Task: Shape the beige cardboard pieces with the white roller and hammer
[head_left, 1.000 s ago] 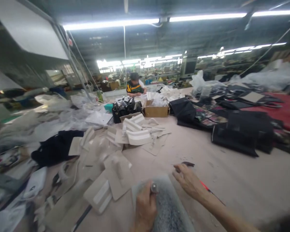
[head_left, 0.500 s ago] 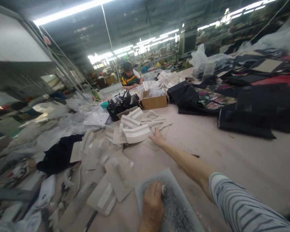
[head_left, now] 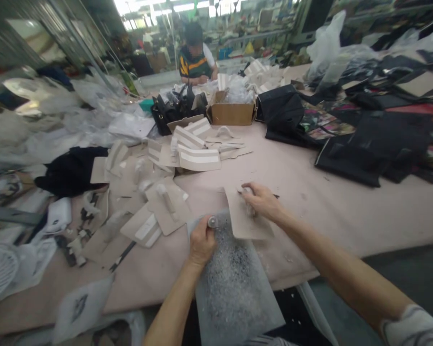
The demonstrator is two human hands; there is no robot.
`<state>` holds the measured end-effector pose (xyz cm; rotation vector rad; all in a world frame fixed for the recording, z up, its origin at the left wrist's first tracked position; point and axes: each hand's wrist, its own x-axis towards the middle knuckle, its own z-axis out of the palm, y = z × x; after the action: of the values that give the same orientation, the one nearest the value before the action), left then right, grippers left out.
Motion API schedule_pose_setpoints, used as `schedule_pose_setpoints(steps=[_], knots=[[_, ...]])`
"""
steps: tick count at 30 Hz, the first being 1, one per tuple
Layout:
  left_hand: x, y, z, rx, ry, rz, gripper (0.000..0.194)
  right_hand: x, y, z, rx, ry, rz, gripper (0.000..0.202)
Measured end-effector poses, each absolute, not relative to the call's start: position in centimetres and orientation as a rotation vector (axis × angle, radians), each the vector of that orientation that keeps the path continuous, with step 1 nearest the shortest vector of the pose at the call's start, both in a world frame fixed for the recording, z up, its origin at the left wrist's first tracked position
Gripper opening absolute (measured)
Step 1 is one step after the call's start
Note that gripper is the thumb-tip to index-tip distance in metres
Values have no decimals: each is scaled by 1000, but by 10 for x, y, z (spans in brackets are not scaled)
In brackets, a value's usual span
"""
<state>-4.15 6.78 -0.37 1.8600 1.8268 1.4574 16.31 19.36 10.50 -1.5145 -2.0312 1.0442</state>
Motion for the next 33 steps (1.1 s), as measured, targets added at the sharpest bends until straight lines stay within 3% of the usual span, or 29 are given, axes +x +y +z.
schedule_pose_setpoints(steps=[5,9,20,28,33], knots=[[-49,61,14,1115,1940,1746,22,156,60,85,-1306,-2361,909,51],[-46,57,30,1025,1681,1745,25,146,12,51,-1304,-2475,894,55],[-18,71,9,1074,1345,1463,25,165,32,68,-1319,-2177,1076,53],[-27,70,6,1166,1339,1356,24,264,93,49,-1841,-2155,163,43],[-27,69,9,1259,1387,1298,22,280,101,38,-2101,-2309,114,36]])
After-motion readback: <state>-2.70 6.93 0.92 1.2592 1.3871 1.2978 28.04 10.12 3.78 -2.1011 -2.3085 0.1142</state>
